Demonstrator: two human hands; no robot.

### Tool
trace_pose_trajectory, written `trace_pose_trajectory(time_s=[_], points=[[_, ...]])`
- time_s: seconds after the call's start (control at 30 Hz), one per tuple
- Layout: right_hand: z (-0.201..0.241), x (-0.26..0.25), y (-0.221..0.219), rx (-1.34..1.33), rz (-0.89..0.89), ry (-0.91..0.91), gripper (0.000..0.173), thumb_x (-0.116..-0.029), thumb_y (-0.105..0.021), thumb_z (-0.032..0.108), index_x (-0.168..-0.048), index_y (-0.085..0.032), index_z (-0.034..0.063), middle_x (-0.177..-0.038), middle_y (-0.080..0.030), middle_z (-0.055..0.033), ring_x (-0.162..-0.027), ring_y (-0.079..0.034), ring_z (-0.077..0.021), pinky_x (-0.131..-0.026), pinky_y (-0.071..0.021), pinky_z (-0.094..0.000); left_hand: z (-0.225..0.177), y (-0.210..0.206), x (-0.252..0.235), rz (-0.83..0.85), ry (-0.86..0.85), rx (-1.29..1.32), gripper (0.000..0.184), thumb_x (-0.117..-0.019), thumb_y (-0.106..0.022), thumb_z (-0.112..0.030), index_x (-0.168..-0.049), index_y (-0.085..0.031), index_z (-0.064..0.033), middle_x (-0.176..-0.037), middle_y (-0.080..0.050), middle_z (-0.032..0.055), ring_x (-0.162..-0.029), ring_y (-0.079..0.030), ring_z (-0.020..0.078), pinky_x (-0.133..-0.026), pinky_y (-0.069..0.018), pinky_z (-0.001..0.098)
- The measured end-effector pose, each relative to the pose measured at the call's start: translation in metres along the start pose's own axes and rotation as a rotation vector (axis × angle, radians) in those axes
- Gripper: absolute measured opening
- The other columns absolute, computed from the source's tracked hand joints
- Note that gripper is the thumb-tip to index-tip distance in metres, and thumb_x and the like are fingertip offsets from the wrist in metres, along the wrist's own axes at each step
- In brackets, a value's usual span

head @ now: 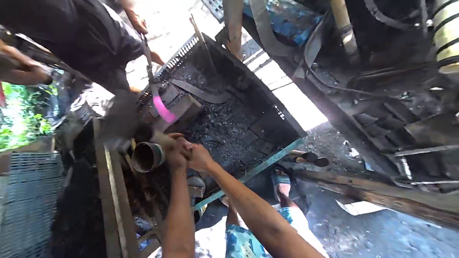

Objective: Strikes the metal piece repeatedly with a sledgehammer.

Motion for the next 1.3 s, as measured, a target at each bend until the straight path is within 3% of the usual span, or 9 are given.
trace_pose_trajectory(time_s=[0.1,0.3,0.47,0.57,0.73,0.8,1.1,1.2,1.3], points=[[-0.084,0.031,-0.024,-0.05,0.092,-0.284,0.038,-0.0771,-0.074,0.044,-0.098,-0.068,0.0129,-0.088,-0.071,-0.0083,-0.085,-0.07,-0.0272,-0.072,-0.0567,-0.0577,0.087,0.002,0.03,-0.106,0.311,-0.046,0.025,-0.0983,-0.066,-0.028,-0.102,-0.066,-0.0038,-0.062,-0.059,0.0062,-0.051,-0.06,0.0191,-0.055,-0.0577,0.0384],[0.122,0.102,0.019,-0.141,-0.014,0.374,0.05,-0.0733,-0.083,0.042,-0.117,-0.074,0.019,-0.097,-0.077,-0.001,-0.091,-0.073,-0.0181,-0.078,-0.0615,-0.0517,-0.173,-0.039,0.092,0.14,-0.236,0.001,0.04,-0.0845,-0.085,-0.027,-0.115,-0.068,-0.0073,-0.083,-0.071,0.0076,-0.067,-0.066,0.0182,-0.066,-0.0596,0.0365],[0.277,0.082,0.07,-0.089,-0.185,0.828,0.035,-0.0607,-0.086,0.026,-0.084,-0.069,0.0059,-0.077,-0.069,-0.0069,-0.075,-0.069,-0.0241,-0.066,-0.0557,-0.0485,-0.319,-0.06,0.057,0.385,-0.618,-0.207,0.041,-0.0883,-0.078,-0.042,-0.117,-0.068,-0.0155,-0.081,-0.07,-0.0015,-0.071,-0.068,0.0153,-0.073,-0.0611,0.0373],[0.209,0.016,0.058,-0.015,-0.204,0.681,0.047,-0.0638,-0.089,0.028,-0.104,-0.074,0.0094,-0.089,-0.074,-0.0054,-0.081,-0.071,-0.0219,-0.07,-0.0586,-0.0496,-0.241,-0.053,0.004,0.316,-0.523,-0.12,0.037,-0.0882,-0.079,-0.039,-0.115,-0.066,-0.017,-0.081,-0.067,-0.0052,-0.068,-0.063,0.0085,-0.069,-0.0567,0.0281],[-0.085,0.033,-0.036,0.001,0.092,-0.319,0.039,-0.0761,-0.074,0.044,-0.101,-0.069,0.0146,-0.09,-0.071,-0.0104,-0.085,-0.071,-0.0303,-0.071,-0.0562,-0.0606,0.073,0.008,0.033,-0.073,0.226,-0.056,0.019,-0.0985,-0.062,-0.016,-0.104,-0.064,0.0019,-0.063,-0.06,0.0049,-0.052,-0.06,0.0163,-0.053,-0.0565,0.0361],[-0.058,0.048,-0.027,0.095,0.111,-0.211,0.046,-0.0754,-0.074,0.05,-0.108,-0.068,0.0179,-0.092,-0.073,-0.009,-0.088,-0.072,-0.0303,-0.072,-0.0571,-0.0604,0.048,0.012,0.049,-0.073,0.115,0.011,0.02,-0.0948,-0.066,-0.016,-0.107,-0.063,0.0005,-0.064,-0.06,0.0074,-0.053,-0.06,0.0197,-0.057,-0.0576,0.0391],[0.301,0.096,0.049,-0.034,-0.133,0.863,0.04,-0.0629,-0.087,0.032,-0.09,-0.071,0.0072,-0.082,-0.071,-0.0057,-0.079,-0.07,-0.0231,-0.071,-0.0565,-0.0479,-0.335,-0.029,0.075,0.34,-0.62,-0.188,0.032,-0.0911,-0.076,-0.037,-0.112,-0.069,-0.014,-0.081,-0.07,-0.0006,-0.073,-0.068,0.0154,-0.076,-0.0602,0.0367],[0.286,0.04,0.061,0.024,-0.245,0.848,0.047,-0.0579,-0.091,0.027,-0.099,-0.073,0.0103,-0.087,-0.073,-0.004,-0.081,-0.07,-0.021,-0.07,-0.057,-0.0467,-0.306,-0.028,0.02,0.305,-0.657,-0.208,0.034,-0.0897,-0.076,-0.044,-0.109,-0.067,-0.0175,-0.082,-0.069,-0.005,-0.072,-0.065,0.0112,-0.071,-0.0581,0.0332],[0.076,-0.005,0.005,-0.015,-0.059,0.237,0.044,-0.0745,-0.086,0.032,-0.112,-0.071,0.0157,-0.095,-0.074,-0.0053,-0.087,-0.071,-0.0222,-0.074,-0.0604,-0.053,-0.087,0.007,-0.001,0.056,-0.258,-0.174,0.035,-0.0933,-0.075,-0.033,-0.121,-0.064,-0.0147,-0.095,-0.069,-0.0039,-0.078,-0.066,0.0076,-0.073,-0.0593,0.0279]])
Point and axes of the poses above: each hand's wrist, its own x-axis away from the middle knuckle, its own y-axis out of the back of the hand, z = x × y, the point moved 9 cm from there along -x, towards the middle knuckle
